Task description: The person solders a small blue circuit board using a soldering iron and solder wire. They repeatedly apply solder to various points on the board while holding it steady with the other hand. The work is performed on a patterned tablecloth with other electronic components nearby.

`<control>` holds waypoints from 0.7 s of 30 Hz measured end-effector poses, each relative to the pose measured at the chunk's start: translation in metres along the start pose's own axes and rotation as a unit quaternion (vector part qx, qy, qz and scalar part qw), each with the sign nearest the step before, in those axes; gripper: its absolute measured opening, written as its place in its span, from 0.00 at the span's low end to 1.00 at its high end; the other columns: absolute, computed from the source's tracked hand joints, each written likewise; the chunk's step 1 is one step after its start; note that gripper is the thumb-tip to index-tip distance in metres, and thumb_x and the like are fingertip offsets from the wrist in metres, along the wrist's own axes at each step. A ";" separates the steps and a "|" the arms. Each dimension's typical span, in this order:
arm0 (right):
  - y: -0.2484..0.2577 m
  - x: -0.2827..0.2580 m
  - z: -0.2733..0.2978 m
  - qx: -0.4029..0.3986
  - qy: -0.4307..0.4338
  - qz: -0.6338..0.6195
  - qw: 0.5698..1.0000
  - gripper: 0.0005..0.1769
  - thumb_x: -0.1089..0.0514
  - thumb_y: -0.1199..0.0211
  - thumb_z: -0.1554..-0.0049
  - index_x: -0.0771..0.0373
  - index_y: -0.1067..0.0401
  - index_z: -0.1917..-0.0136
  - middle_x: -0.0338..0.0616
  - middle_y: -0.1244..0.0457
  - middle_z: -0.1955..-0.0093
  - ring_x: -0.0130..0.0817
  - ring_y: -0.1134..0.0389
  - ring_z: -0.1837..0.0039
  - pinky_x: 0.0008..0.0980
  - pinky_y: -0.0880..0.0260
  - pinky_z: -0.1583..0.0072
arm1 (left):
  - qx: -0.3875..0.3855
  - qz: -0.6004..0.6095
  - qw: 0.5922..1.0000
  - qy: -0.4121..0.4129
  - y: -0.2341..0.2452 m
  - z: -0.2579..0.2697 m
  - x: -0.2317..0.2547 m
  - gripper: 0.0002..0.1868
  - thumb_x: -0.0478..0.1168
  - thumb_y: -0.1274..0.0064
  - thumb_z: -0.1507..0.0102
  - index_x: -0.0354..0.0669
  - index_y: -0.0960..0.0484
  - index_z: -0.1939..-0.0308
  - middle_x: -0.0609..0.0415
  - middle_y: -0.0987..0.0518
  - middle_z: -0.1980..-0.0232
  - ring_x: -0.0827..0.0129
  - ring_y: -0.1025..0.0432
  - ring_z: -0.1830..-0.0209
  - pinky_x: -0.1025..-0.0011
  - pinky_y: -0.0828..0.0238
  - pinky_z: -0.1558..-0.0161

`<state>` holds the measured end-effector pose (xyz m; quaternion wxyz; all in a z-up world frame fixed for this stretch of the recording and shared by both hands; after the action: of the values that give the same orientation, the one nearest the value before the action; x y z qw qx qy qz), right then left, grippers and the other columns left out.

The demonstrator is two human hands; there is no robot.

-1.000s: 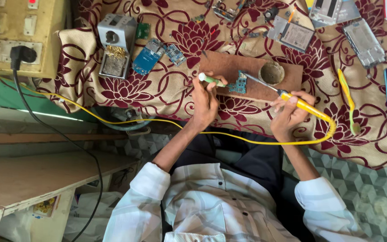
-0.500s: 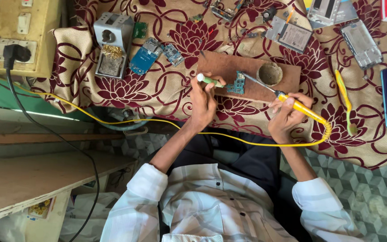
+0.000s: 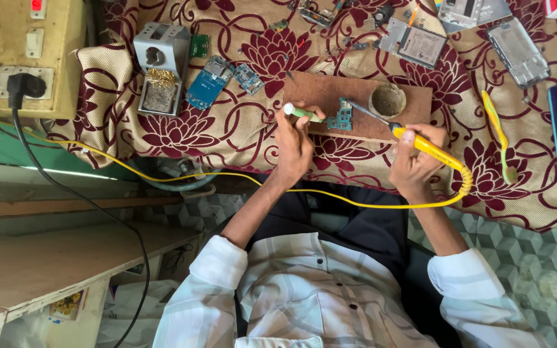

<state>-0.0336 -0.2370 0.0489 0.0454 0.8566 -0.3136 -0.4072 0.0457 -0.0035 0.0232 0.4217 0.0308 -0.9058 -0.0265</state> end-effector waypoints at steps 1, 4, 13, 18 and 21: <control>0.000 -0.004 -0.003 0.002 0.007 0.019 1.000 0.08 0.62 0.47 0.28 0.71 0.41 0.42 0.50 0.38 0.58 0.27 0.36 0.63 0.26 0.36 0.59 | -0.002 0.002 1.000 0.006 0.000 0.001 0.000 0.15 0.22 0.70 0.27 0.35 0.43 0.38 0.43 0.19 0.52 0.66 0.22 0.61 0.73 0.27 0.66; -0.001 -0.015 -0.017 -0.008 0.027 0.050 0.998 0.07 0.64 0.46 0.27 0.71 0.39 0.43 0.51 0.35 0.55 0.26 0.36 0.63 0.25 0.37 0.59 | 0.001 0.010 1.000 -0.010 0.001 0.002 0.003 0.16 0.21 0.70 0.29 0.36 0.43 0.39 0.43 0.19 0.51 0.62 0.20 0.56 0.71 0.23 0.60; -0.013 -0.054 -0.071 -0.092 0.047 0.122 0.987 0.08 0.67 0.41 0.27 0.70 0.35 0.50 0.47 0.39 0.62 0.24 0.43 0.66 0.26 0.43 0.62 | 0.001 0.008 0.999 0.043 0.003 -0.001 0.008 0.20 0.18 0.67 0.33 0.34 0.41 0.39 0.43 0.18 0.53 0.61 0.21 0.57 0.68 0.25 0.55; -0.024 -0.065 -0.099 -0.139 0.094 0.052 0.984 0.11 0.70 0.45 0.27 0.70 0.39 0.54 0.38 0.40 0.64 0.22 0.36 0.64 0.25 0.39 0.63 | 0.003 0.007 0.999 0.038 0.004 0.000 0.011 0.23 0.17 0.68 0.37 0.33 0.41 0.40 0.42 0.19 0.52 0.57 0.21 0.56 0.68 0.26 0.54; -0.037 -0.053 -0.109 -0.136 0.087 0.007 0.987 0.13 0.71 0.45 0.28 0.69 0.43 0.55 0.37 0.42 0.67 0.24 0.38 0.66 0.27 0.42 0.64 | 0.000 0.023 0.999 0.042 0.004 -0.003 0.010 0.20 0.17 0.66 0.34 0.33 0.41 0.40 0.44 0.19 0.52 0.58 0.21 0.56 0.69 0.26 0.55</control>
<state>0.0388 -0.1965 0.1444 0.1912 0.8726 -0.2563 -0.3692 0.0411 0.0000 0.0330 0.4599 0.0109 -0.8877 -0.0156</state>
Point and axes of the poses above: each hand's wrist, its own z-axis away from the middle knuckle, its own y-axis out of the back of the hand, x = y × z, the point moved 5 cm from there along -z, towards the middle knuckle
